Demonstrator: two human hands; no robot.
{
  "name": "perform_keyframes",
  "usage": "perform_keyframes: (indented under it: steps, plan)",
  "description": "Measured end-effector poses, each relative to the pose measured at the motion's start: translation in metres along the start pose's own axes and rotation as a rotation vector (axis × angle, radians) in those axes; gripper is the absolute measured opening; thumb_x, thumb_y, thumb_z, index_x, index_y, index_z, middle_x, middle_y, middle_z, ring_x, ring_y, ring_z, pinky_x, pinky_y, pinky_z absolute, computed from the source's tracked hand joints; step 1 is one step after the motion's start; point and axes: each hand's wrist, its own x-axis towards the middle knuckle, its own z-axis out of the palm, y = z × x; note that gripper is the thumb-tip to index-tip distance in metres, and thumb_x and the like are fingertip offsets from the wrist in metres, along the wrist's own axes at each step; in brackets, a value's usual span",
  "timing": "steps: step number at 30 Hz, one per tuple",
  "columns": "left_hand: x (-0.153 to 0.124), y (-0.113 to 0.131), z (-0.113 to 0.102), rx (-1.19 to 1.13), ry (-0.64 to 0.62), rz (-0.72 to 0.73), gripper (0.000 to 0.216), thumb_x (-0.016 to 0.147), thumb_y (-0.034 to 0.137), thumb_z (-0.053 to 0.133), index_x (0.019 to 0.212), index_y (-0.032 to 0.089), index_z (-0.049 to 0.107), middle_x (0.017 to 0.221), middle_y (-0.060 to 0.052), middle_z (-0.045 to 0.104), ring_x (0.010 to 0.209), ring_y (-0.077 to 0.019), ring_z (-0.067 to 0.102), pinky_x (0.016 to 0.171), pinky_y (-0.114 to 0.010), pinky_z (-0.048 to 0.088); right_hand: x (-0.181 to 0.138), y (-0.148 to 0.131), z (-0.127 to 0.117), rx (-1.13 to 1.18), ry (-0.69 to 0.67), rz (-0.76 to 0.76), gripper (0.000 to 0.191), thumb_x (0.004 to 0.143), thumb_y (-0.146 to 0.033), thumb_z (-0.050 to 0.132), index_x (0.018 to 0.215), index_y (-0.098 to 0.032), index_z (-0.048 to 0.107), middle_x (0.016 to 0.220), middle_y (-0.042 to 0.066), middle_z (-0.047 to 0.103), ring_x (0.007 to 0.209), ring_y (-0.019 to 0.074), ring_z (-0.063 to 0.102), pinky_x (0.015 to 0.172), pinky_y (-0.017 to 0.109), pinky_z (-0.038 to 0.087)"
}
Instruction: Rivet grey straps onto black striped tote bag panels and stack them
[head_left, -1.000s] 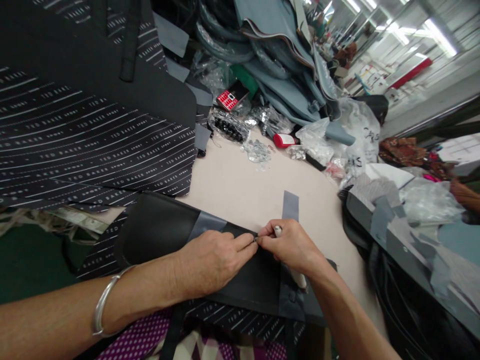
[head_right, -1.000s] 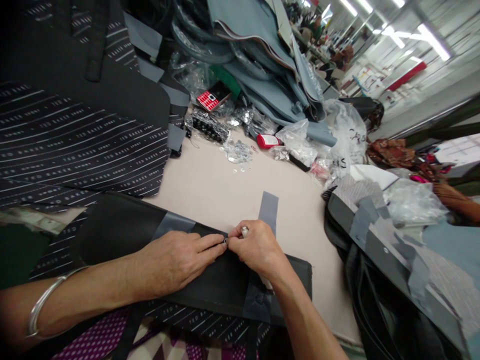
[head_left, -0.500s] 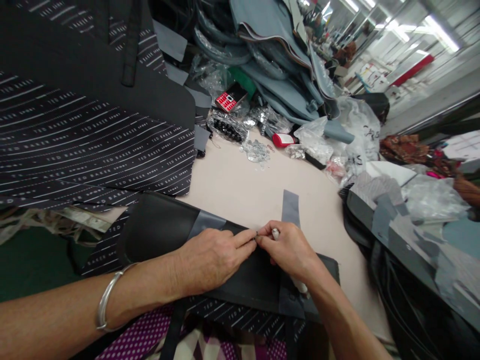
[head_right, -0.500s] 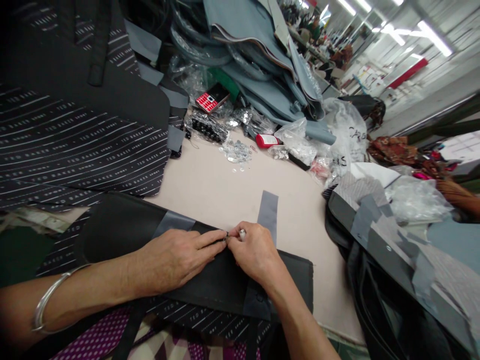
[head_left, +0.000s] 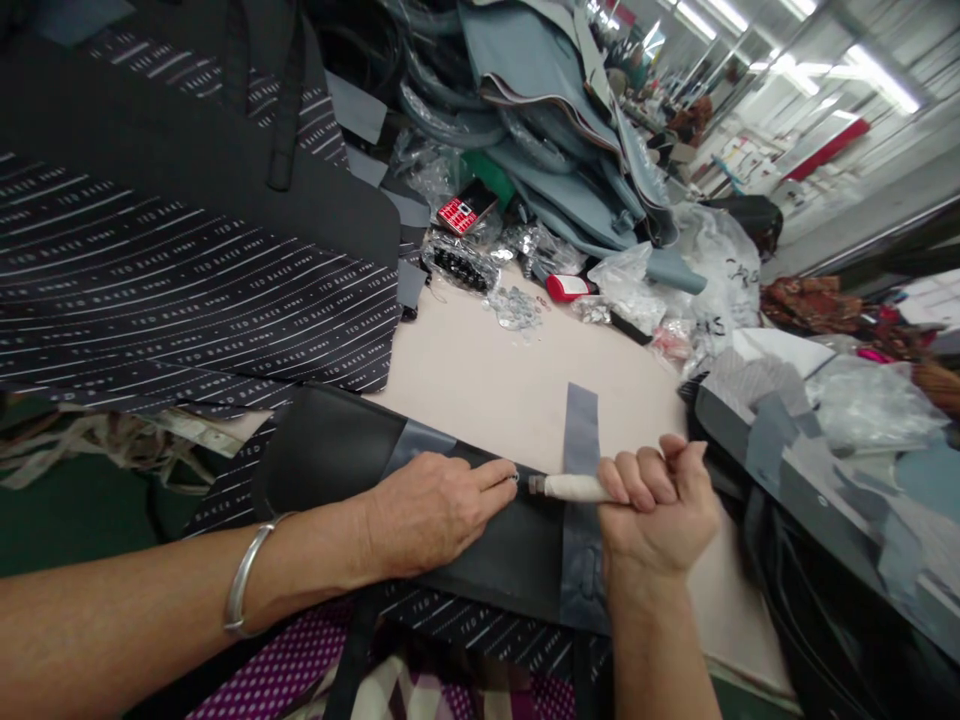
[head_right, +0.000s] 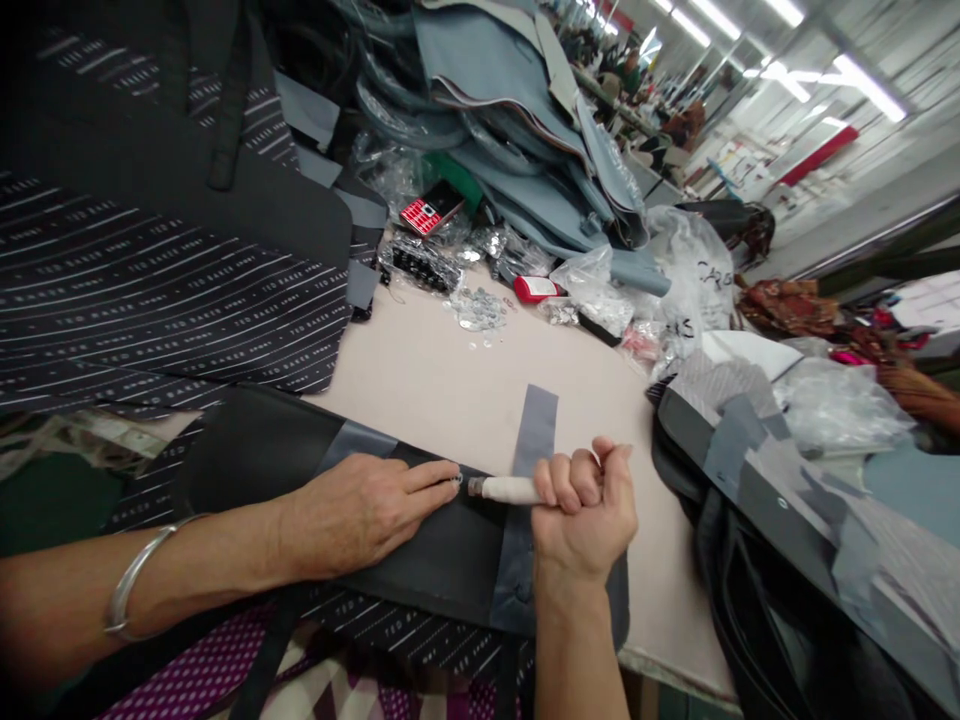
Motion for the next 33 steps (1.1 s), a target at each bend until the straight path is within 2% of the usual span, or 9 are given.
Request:
perform_keyframes:
  steps: [4,12,14,17,20,22,24,28,33]
  plan:
    - [0.0,-0.001,0.001,-0.005,0.021,0.013,0.033,0.094,0.019,0.05,0.126,0.018,0.056,0.13,-0.007,0.062,0.068,-0.0145,0.063,0.056,-0.032,0.053,0.006,0.019,-0.01,0.043,0.026,0.019,0.024,0.085,-0.043,0.069,0.07,-0.024,0.068,0.046,-0.013,0.009,0.04,0.0081,0.001,0.035,0.017,0.023]
    - [-0.002,-0.002,-0.001,-0.066,0.003,-0.001,0.033,0.094,0.017,0.049,0.126,0.019,0.057,0.135,-0.006,0.062,0.071,-0.016,0.067,0.055,-0.031,0.052,0.008,0.02,-0.006,0.068,-0.033,0.063,0.027,0.093,-0.04,0.059,0.072,-0.025,0.066,0.047,-0.012,0.008,0.037,0.0083,0.0,0.033,0.017,0.022]
    - [-0.001,-0.002,-0.002,-0.093,-0.007,-0.004,0.03,0.093,0.016,0.05,0.122,0.018,0.058,0.134,-0.006,0.063,0.071,-0.0159,0.067,0.054,-0.031,0.052,0.006,0.017,0.0,0.041,-0.096,0.071,0.029,0.095,-0.041,0.055,0.072,-0.026,0.065,0.046,-0.013,0.007,0.035,0.0078,0.001,0.033,0.017,0.022]
    - [0.001,-0.002,-0.002,-0.114,-0.017,-0.011,0.024,0.092,0.015,0.051,0.114,0.018,0.059,0.136,-0.005,0.061,0.07,-0.0166,0.067,0.053,-0.032,0.052,-0.001,0.012,0.012,-0.081,-0.295,0.035,0.03,0.096,-0.039,0.053,0.073,-0.025,0.066,0.044,-0.013,0.01,0.032,0.0065,0.007,0.036,0.018,0.026]
    - [0.001,-0.002,-0.003,-0.105,-0.023,-0.024,0.02,0.092,0.016,0.052,0.111,0.017,0.059,0.134,-0.006,0.062,0.069,-0.0169,0.067,0.052,-0.031,0.05,-0.011,0.009,0.021,-0.238,-0.506,0.017,0.028,0.095,-0.036,0.055,0.076,-0.021,0.07,0.043,-0.011,0.023,0.035,0.007,0.022,0.041,0.022,0.029]
    - [0.001,-0.002,-0.003,-0.09,-0.033,-0.038,0.02,0.094,0.017,0.05,0.113,0.017,0.057,0.13,-0.007,0.063,0.068,-0.0163,0.067,0.05,-0.029,0.049,-0.017,0.009,0.024,-0.325,-0.579,0.022,0.027,0.095,-0.034,0.057,0.077,-0.019,0.071,0.045,-0.008,0.031,0.038,0.0084,0.03,0.043,0.024,0.029]
    - [0.001,-0.002,-0.004,-0.075,-0.038,-0.055,0.021,0.096,0.018,0.048,0.114,0.017,0.057,0.126,-0.006,0.064,0.068,-0.0162,0.067,0.048,-0.029,0.047,-0.019,0.01,0.028,-0.354,-0.598,0.012,0.027,0.096,-0.033,0.056,0.078,-0.019,0.07,0.045,-0.008,0.033,0.039,0.0086,0.032,0.043,0.024,0.028]
    - [0.0,-0.001,-0.007,-0.064,-0.014,-0.082,0.019,0.094,0.021,0.051,0.111,0.021,0.059,0.108,-0.004,0.063,0.066,-0.0176,0.065,0.044,-0.03,0.045,-0.016,0.011,0.041,-0.309,-0.581,-0.005,0.026,0.097,-0.03,0.054,0.079,-0.018,0.067,0.046,-0.009,0.031,0.038,0.0064,0.026,0.04,0.021,0.026]
    - [0.0,0.0,-0.009,-0.059,0.009,-0.094,0.02,0.093,0.022,0.051,0.111,0.021,0.061,0.096,-0.004,0.062,0.059,-0.0173,0.061,0.043,-0.028,0.044,-0.015,0.013,0.066,-0.575,-0.598,-0.06,0.03,0.098,-0.038,0.054,0.079,-0.018,0.065,0.047,-0.008,0.037,0.039,0.0076,0.032,0.039,0.022,0.027]
